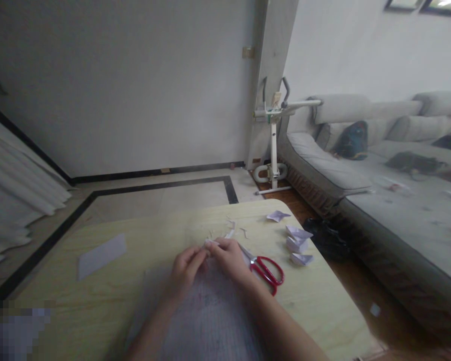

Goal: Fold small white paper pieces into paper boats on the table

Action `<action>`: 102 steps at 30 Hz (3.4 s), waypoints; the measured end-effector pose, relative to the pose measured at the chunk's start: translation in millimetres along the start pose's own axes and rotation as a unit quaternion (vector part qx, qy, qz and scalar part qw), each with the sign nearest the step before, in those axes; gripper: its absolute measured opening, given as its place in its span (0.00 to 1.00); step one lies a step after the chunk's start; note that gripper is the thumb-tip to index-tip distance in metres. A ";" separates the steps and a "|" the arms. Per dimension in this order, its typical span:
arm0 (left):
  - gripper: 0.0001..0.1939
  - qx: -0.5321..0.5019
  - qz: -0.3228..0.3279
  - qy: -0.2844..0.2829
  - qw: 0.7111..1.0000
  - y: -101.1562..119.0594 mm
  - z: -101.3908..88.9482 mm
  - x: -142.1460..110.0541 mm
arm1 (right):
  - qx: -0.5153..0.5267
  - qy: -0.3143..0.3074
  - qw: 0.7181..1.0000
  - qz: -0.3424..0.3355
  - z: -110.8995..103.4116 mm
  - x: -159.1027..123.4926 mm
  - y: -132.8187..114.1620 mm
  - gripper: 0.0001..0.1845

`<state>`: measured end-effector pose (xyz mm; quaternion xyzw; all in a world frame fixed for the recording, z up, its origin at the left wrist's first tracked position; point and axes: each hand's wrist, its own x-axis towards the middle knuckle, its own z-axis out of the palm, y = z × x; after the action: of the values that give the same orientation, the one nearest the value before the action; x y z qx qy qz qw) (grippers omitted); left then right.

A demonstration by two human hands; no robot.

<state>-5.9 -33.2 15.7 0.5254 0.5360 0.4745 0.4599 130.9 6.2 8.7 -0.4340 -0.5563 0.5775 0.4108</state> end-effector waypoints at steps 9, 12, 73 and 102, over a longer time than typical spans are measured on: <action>0.18 -0.002 -0.004 -0.016 1.000 1.4 -0.8 -1.2 | -0.014 0.000 1.000 -0.021 0.4 -2.6 -3.5 0.21; 0.18 -0.011 -0.006 -0.009 1.000 4.6 -2.8 -1.8 | -0.041 0.012 0.999 -0.020 1.2 -3.9 -8.9 0.19; 0.20 -0.076 -0.031 -0.001 0.997 -5.8 -1.1 0.0 | 0.031 -0.079 0.996 -0.004 -0.1 -8.6 -17.0 0.16; 0.18 -0.032 -0.002 0.033 0.999 -3.8 -3.4 2.6 | -0.059 -0.038 0.997 -0.043 -0.5 -3.9 -10.8 0.23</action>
<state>-9.8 -30.7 12.3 0.4933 0.5364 0.5075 0.4598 132.4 3.1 19.7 -0.4110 -0.6225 0.5419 0.3873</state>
